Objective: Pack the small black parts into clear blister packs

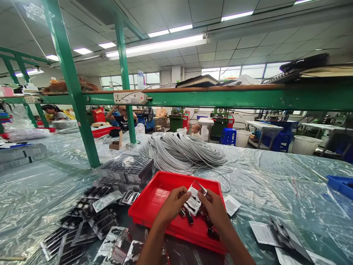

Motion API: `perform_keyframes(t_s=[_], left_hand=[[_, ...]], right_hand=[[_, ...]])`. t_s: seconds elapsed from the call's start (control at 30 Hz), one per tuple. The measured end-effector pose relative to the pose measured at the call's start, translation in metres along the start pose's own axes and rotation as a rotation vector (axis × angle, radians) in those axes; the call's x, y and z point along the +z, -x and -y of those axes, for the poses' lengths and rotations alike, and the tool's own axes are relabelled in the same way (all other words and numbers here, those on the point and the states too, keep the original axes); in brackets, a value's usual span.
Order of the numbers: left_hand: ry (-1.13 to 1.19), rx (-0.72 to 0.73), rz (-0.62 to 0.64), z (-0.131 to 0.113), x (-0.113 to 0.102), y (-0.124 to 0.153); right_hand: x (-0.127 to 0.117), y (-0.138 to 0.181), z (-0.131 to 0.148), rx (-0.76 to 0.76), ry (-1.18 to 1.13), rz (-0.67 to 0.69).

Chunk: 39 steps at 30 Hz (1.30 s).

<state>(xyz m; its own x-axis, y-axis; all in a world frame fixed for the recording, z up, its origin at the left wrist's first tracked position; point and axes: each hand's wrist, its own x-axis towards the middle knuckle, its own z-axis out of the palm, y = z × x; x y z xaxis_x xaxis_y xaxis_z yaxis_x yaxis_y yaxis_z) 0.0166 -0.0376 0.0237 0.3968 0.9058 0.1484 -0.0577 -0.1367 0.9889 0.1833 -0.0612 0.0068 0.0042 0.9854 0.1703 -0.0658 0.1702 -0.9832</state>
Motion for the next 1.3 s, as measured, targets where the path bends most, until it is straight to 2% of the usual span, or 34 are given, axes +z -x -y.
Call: perform_keyframes(t_s=[0.13,0.2,0.23,0.3,0.33,0.37,0.4,0.47,0.57,0.63,0.7,0.77,0.9,0.93,1.0,1.07,1.1,1.17,1.3], left_hand=[[0.109,0.089,0.035,-0.007,0.005,0.003],[0.11,0.089,0.034,-0.005,0.006,0.002],[0.093,0.08,0.017,-0.002,0.007,0.001],[0.045,0.052,-0.047,0.004,0.009,-0.002],[0.022,0.039,-0.078,0.007,0.01,-0.004],[0.006,0.034,-0.102,0.009,0.011,-0.005],[0.0,0.036,-0.112,0.011,0.012,-0.005],[0.004,0.042,-0.083,0.011,0.014,-0.005],[-0.022,0.045,-0.011,0.008,0.014,-0.004],[-0.07,0.038,-0.008,0.005,0.011,-0.003],[-0.1,0.013,-0.049,0.005,0.007,-0.002],[-0.108,-0.011,-0.105,0.005,0.002,-0.003],[-0.093,-0.028,-0.162,0.009,-0.004,-0.004],[-0.087,-0.035,-0.155,0.009,-0.004,-0.004],[-0.047,-0.053,-0.107,0.009,-0.001,-0.004],[0.031,-0.065,-0.048,0.007,0.002,-0.003],[0.066,-0.068,-0.029,0.006,0.003,-0.002],[0.092,-0.07,-0.02,0.004,0.002,-0.001],[-0.007,-0.082,0.005,0.002,-0.004,0.001]], right_hand=[[0.006,0.001,-0.006,0.138,-0.287,0.105],[0.009,0.001,-0.008,0.162,-0.239,0.074],[0.01,0.001,-0.009,0.121,-0.144,-0.009],[0.013,0.003,-0.007,-0.067,0.112,-0.235],[0.014,0.004,-0.005,-0.172,0.231,-0.303],[0.014,0.005,-0.003,-0.252,0.32,-0.317],[0.015,0.007,0.0,-0.293,0.37,-0.272],[0.014,0.008,0.003,-0.271,0.361,-0.115],[0.006,0.005,0.003,-0.175,0.202,0.03],[-0.002,0.002,0.0,-0.087,0.081,0.078],[-0.011,-0.003,-0.002,-0.007,-0.009,0.07],[-0.019,-0.007,-0.003,0.014,0.015,-0.003],[-0.023,-0.011,-0.002,-0.12,0.417,-0.269],[-0.021,-0.01,-0.002,-0.134,0.479,-0.297],[-0.015,-0.008,-0.003,-0.083,0.443,-0.184],[-0.008,-0.006,-0.004,0.016,0.267,0.001],[-0.006,-0.005,-0.004,0.048,0.178,0.046],[-0.004,-0.004,-0.004,0.069,0.075,0.026],[0.0,-0.002,-0.002,0.05,0.053,-0.035]])
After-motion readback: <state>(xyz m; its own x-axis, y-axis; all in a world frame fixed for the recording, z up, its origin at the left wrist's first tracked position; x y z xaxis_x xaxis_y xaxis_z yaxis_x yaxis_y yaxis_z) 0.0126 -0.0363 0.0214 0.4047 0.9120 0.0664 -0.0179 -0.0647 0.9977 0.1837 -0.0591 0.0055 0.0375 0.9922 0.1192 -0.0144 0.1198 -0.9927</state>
